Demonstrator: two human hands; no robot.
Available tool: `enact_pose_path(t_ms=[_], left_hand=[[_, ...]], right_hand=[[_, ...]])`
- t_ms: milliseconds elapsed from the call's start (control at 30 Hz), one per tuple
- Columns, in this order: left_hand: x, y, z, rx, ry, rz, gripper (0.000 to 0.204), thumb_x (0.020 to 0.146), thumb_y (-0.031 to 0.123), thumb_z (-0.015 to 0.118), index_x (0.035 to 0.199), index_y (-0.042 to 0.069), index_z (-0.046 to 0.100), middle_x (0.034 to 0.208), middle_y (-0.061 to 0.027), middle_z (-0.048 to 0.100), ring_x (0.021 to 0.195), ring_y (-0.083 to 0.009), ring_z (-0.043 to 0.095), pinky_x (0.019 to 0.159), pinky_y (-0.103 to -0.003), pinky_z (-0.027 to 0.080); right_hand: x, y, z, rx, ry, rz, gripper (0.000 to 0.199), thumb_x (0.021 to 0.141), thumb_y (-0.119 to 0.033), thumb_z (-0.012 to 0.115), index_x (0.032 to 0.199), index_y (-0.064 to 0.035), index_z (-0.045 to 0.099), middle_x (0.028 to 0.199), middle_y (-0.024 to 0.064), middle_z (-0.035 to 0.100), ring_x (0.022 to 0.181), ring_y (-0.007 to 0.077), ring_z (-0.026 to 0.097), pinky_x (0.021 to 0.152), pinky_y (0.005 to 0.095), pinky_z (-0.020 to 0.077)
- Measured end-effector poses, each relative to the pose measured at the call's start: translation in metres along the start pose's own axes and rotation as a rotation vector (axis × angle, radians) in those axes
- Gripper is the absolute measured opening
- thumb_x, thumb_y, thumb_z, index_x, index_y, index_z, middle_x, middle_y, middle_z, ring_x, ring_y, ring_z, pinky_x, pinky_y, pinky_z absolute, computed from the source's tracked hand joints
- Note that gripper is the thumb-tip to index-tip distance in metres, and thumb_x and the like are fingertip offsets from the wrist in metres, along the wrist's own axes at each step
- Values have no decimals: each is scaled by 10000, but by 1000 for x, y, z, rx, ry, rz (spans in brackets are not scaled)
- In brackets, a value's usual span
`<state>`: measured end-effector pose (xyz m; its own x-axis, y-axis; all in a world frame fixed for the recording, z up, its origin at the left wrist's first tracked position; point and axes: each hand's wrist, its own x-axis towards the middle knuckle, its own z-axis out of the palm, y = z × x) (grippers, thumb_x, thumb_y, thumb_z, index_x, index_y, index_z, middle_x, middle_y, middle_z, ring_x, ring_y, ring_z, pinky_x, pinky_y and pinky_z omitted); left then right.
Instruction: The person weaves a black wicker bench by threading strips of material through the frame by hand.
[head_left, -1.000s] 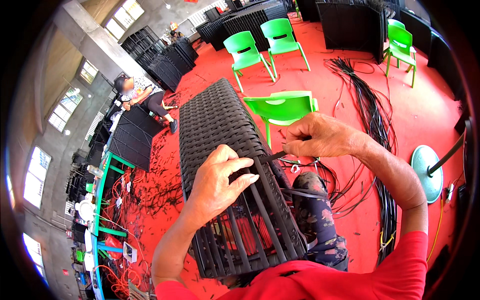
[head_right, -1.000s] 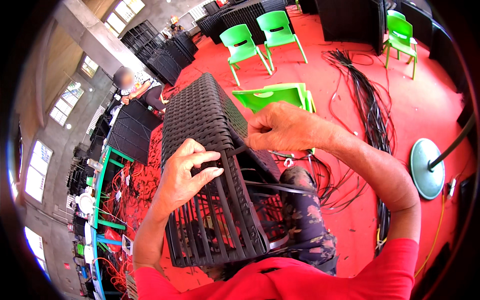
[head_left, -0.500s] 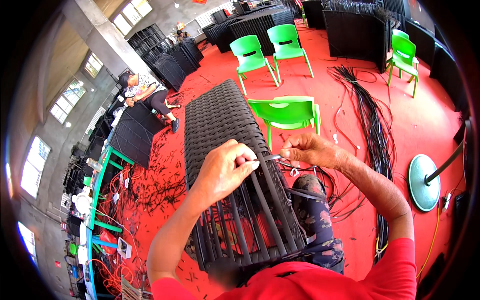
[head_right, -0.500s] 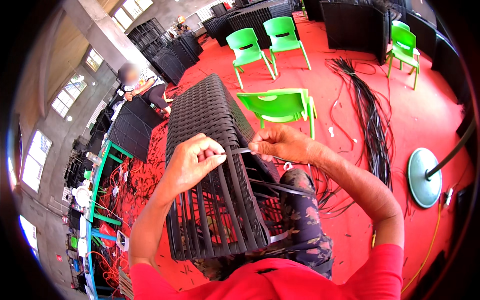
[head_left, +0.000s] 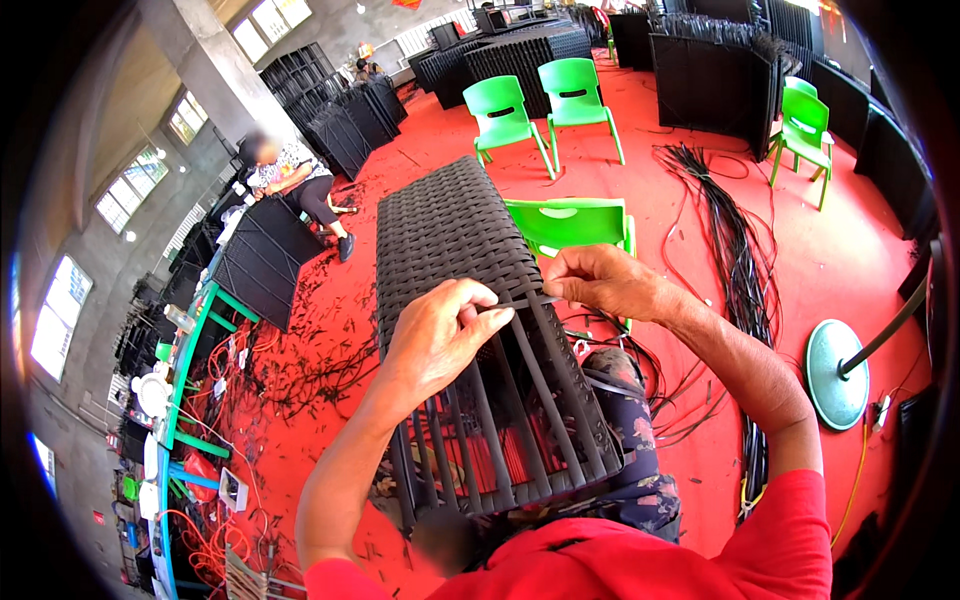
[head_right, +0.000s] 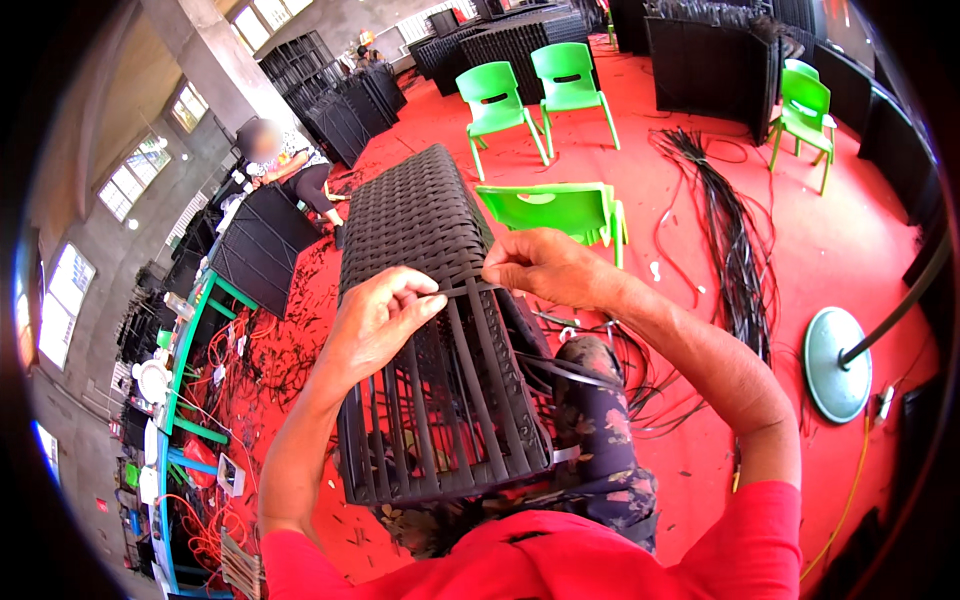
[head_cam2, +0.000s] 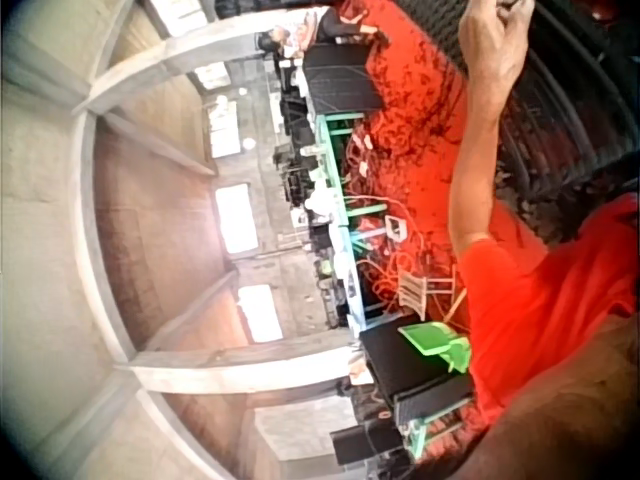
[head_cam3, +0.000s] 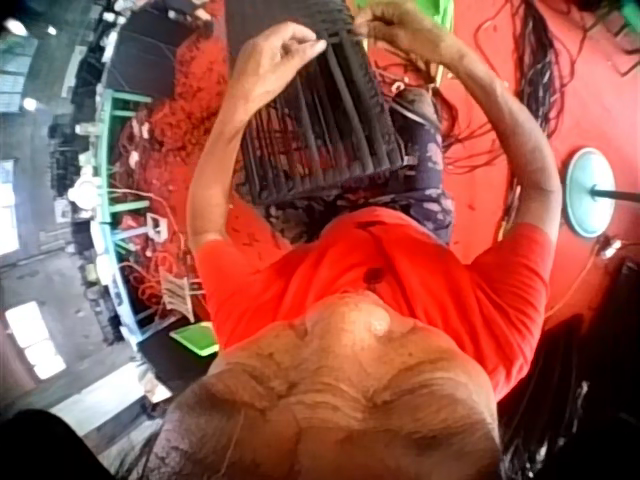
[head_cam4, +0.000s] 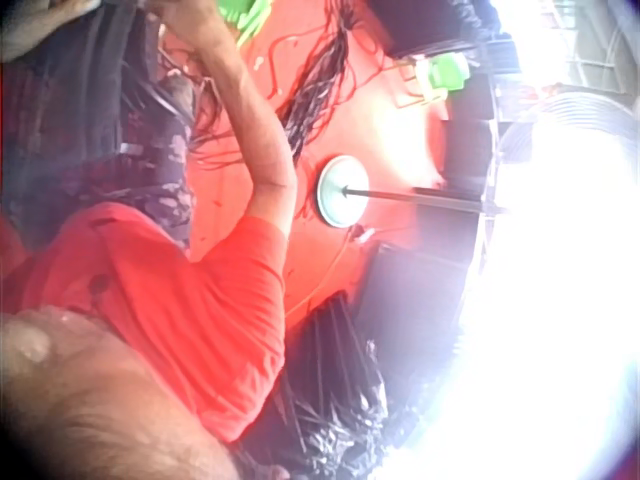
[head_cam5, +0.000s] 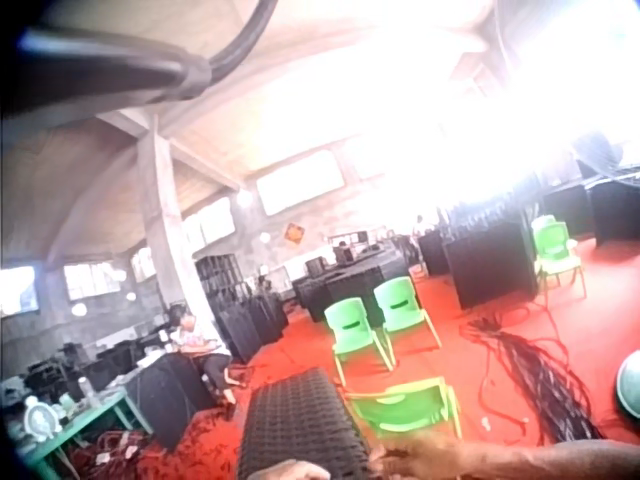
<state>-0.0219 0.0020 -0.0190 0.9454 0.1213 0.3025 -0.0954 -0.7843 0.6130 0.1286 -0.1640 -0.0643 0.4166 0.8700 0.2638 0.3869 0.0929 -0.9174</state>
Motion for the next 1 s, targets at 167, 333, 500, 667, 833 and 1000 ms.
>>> enact_pose_path(t_ms=[167, 333, 500, 667, 833, 1000], left_hand=[[7, 0, -9, -80, -44, -32, 161, 781, 162, 647, 726, 29, 574, 610, 37, 501, 540, -34, 419, 492, -196, 348], [-4, -8, -39, -597, 29, -225, 141, 787, 160, 641, 732, 51, 571, 631, 47, 513, 522, -12, 392, 467, -163, 302], [-19, -15, -33, -549, 11, -159, 164, 780, 188, 657, 759, 46, 578, 717, 12, 535, 636, -66, 469, 588, -199, 383], [-25, -9, -22, 362, -89, 344, 371, 696, 338, 698, 850, 6, 637, 1164, -158, 457, 1160, -341, 346, 955, -426, 292], [-20, -12, -10, 477, -131, 270, 320, 713, 223, 600, 912, -26, 624, 1297, -212, 337, 1250, -379, 225, 1016, -449, 216], [-16, -23, -3, 372, -96, 241, 304, 699, 222, 607, 898, -7, 632, 1331, -218, 310, 1259, -401, 198, 1025, -470, 185]], right_hand=[[5, 1, 4, -131, 142, -223, 153, 832, -182, 588, 872, -34, 606, 720, 52, 597, 665, 114, 544, 614, 263, 445], [16, -32, 16, -356, 28, -354, 255, 856, -268, 558, 911, -25, 613, 743, 50, 599, 729, 97, 551, 649, 268, 450], [26, -43, 19, -269, -190, -69, 309, 846, -338, 556, 891, -41, 627, 666, 45, 567, 647, 113, 512, 621, 292, 424], [22, -54, 13, -263, -200, 115, 277, 752, -280, 535, 666, -17, 554, 569, 14, 475, 594, 90, 436, 547, 299, 372], [17, -55, 10, -461, -73, -15, 181, 730, -167, 575, 624, -37, 510, 564, 7, 469, 562, 102, 451, 529, 290, 382], [18, -46, 19, -847, 171, -394, 134, 653, -136, 574, 608, -32, 501, 607, 103, 504, 615, 252, 525, 579, 368, 418]])
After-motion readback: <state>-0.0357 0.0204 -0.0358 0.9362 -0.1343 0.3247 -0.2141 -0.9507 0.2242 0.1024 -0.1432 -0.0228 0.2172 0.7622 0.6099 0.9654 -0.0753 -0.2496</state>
